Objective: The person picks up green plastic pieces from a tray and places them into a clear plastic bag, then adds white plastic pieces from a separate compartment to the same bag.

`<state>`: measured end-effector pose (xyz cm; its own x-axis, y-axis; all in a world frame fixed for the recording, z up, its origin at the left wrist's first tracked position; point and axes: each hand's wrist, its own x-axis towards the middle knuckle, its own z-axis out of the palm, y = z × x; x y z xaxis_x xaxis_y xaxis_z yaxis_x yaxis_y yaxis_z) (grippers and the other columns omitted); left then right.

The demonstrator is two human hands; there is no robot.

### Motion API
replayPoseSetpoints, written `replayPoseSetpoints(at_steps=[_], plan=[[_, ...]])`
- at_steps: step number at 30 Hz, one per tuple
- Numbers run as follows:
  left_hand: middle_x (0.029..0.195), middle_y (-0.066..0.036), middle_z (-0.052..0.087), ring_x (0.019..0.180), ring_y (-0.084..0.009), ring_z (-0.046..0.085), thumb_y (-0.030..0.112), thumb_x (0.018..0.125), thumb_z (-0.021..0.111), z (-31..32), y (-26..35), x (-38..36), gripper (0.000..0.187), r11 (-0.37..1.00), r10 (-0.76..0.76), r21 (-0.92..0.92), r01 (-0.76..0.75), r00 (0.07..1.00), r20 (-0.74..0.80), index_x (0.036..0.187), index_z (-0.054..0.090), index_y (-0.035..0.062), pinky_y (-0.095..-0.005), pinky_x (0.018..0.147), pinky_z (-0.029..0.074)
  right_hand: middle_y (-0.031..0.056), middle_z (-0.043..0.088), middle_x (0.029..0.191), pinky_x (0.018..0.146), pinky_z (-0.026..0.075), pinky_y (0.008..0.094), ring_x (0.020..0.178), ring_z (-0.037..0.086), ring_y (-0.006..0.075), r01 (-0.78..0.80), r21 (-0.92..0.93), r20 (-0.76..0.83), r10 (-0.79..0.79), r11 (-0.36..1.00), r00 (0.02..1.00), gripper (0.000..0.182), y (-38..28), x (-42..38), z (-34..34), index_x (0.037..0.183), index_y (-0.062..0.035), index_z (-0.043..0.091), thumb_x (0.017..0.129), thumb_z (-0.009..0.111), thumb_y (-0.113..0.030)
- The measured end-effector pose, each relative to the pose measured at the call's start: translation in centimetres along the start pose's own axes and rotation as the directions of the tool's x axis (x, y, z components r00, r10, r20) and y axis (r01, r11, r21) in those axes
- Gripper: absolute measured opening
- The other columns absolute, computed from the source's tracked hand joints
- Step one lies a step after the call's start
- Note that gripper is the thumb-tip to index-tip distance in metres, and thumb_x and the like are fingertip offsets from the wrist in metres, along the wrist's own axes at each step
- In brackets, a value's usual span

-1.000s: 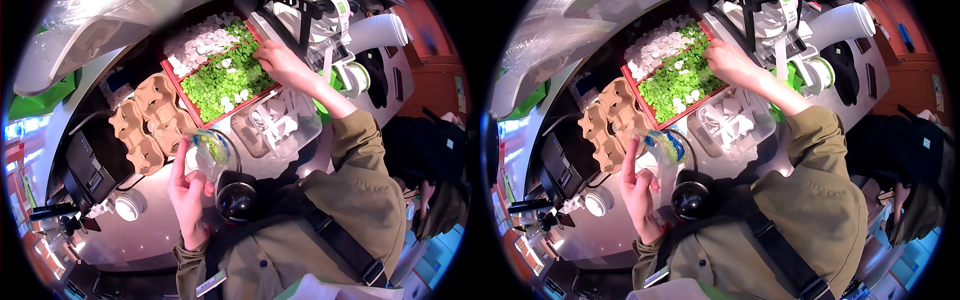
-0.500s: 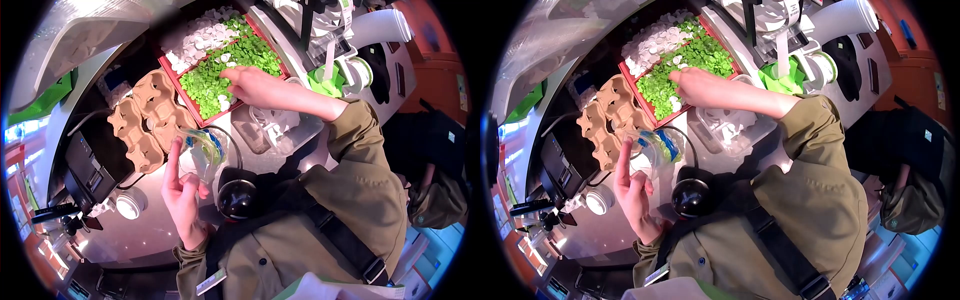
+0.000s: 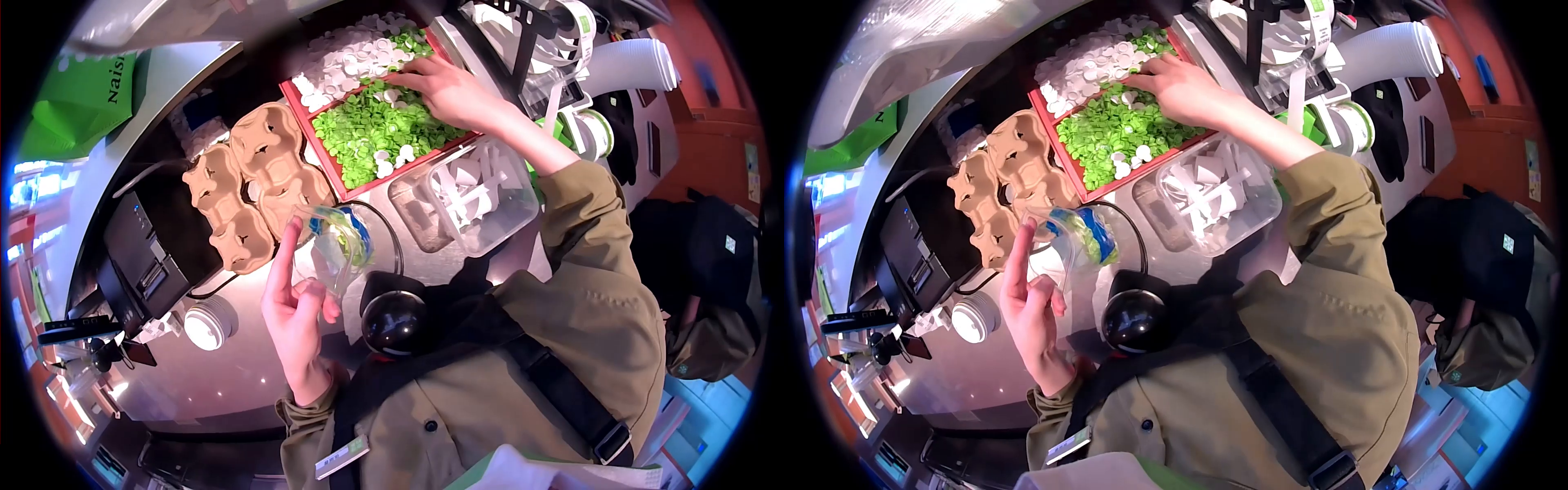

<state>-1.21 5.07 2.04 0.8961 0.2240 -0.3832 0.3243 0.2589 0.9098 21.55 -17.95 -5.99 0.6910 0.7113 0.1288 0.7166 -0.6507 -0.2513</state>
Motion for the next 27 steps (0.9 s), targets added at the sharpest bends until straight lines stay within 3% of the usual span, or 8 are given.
replayPoseSetpoints(at_steps=[3,7,10,14,17,22,24,27], plan=[[0.137,-0.013,0.036,0.050,-0.0036,0.047,-0.009,0.072,0.037,-1.2,-0.3,-0.3,0.063,1.000,0.010,-0.030,-0.009,0.999,0.031,0.134,0.030,-0.0025,-0.0154,0.044,0.039,0.0132,0.051,0.114,0.089,0.041,0.0374,0.109,0.048,0.0286,-0.022,0.047,0.130,0.016,0.999,0.991,0.041,0.0,-1.0,-0.9,0.107,-0.0056,0.059,0.068,0.049,0.001],[0.137,-0.011,0.037,0.051,-0.0045,0.050,-0.010,0.073,0.036,-1.5,-0.5,-0.2,0.063,0.998,0.009,-0.057,-0.006,0.999,0.039,0.135,0.029,-0.0021,-0.0157,0.045,0.040,0.0144,0.053,0.112,0.090,0.042,0.0374,0.106,0.050,0.0305,-0.023,0.135,-0.005,0.024,0.991,1.000,0.040,-1.6,0.3,-2.5,0.106,-0.0033,0.058,0.068,0.047,0.004],[0.137,-0.010,0.037,0.050,-0.0041,0.050,-0.010,0.072,0.036,-1.2,-0.2,-0.3,0.063,0.996,0.025,-0.087,-0.021,0.999,0.040,0.135,0.029,-0.0023,-0.0155,0.045,0.039,0.0140,0.053,0.114,0.091,0.042,0.0372,0.107,0.050,0.0305,0.207,0.118,-0.105,-0.195,0.971,0.975,0.041,-2.7,0.8,-0.3,0.107,-0.0017,0.057,0.068,0.045,0.006],[0.137,-0.016,0.035,0.047,-0.0015,0.042,-0.009,0.068,0.036,-1.4,0.1,-0.9,0.064,0.997,0.035,-0.074,-0.037,0.999,-0.023,0.132,0.032,-0.0043,-0.0144,0.042,0.036,0.0150,0.054,0.114,0.092,0.042,0.0380,0.106,0.051,0.0310,0.174,0.106,0.047,-0.179,0.979,0.983,0.040,-3.3,-1.3,-0.2,0.106,-0.0004,0.056,0.067,0.048,0.004],[0.137,-0.015,0.036,0.047,-0.0023,0.044,-0.009,0.069,0.036,-2.2,-0.2,-0.9,0.064,0.996,0.036,-0.080,-0.037,0.999,-0.014,0.133,0.032,-0.0039,-0.0147,0.042,0.037,0.0157,0.056,0.111,0.091,0.043,0.0376,0.103,0.053,0.0312,0.208,0.058,0.021,-0.210,0.976,0.977,0.036,-2.7,-2.3,-1.4,0.101,0.0009,0.059,0.068,0.046,0.006],[0.134,-0.013,0.041,0.049,-0.0038,0.050,-0.009,0.073,0.037,-3.1,-0.7,-0.7,0.059,0.990,0.070,-0.125,-0.063,0.996,0.057,0.132,0.034,-0.0029,-0.0147,0.044,0.039,0.0149,0.060,0.103,0.085,0.045,0.0363,0.094,0.057,0.0317,0.019,0.166,-0.116,0.000,0.986,0.993,0.030,-0.6,-0.5,-3.7,0.094,0.0011,0.061,0.072,0.043,0.005],[0.131,-0.013,0.044,0.049,-0.0040,0.049,-0.008,0.074,0.038,-3.3,-0.7,-0.6,0.058,0.989,0.049,-0.142,-0.036,0.995,0.090,0.131,0.035,-0.0026,-0.0148,0.044,0.039,0.0135,0.062,0.093,0.077,0.047,0.0324,0.085,0.060,0.0275,-0.082,0.309,-0.164,0.138,0.948,0.977,0.026,1.0,0.8,-3.8,0.097,-0.0015,0.062,0.076,0.046,0.001],[0.127,-0.012,0.047,0.049,-0.0044,0.050,-0.008,0.075,0.039,-3.6,-0.1,-0.6,0.055,0.985,-0.040,-0.162,0.065,0.987,0.156,0.130,0.038,-0.0021,-0.0154,0.045,0.040,0.0086,0.064,0.077,0.066,0.047,0.0274,0.068,0.059,0.0140,-0.303,0.332,-0.026,0.329,0.893,0.944,0.024,2.9,3.9,-3.7,0.102,-0.0042,0.061,0.080,0.052,-0.006]])
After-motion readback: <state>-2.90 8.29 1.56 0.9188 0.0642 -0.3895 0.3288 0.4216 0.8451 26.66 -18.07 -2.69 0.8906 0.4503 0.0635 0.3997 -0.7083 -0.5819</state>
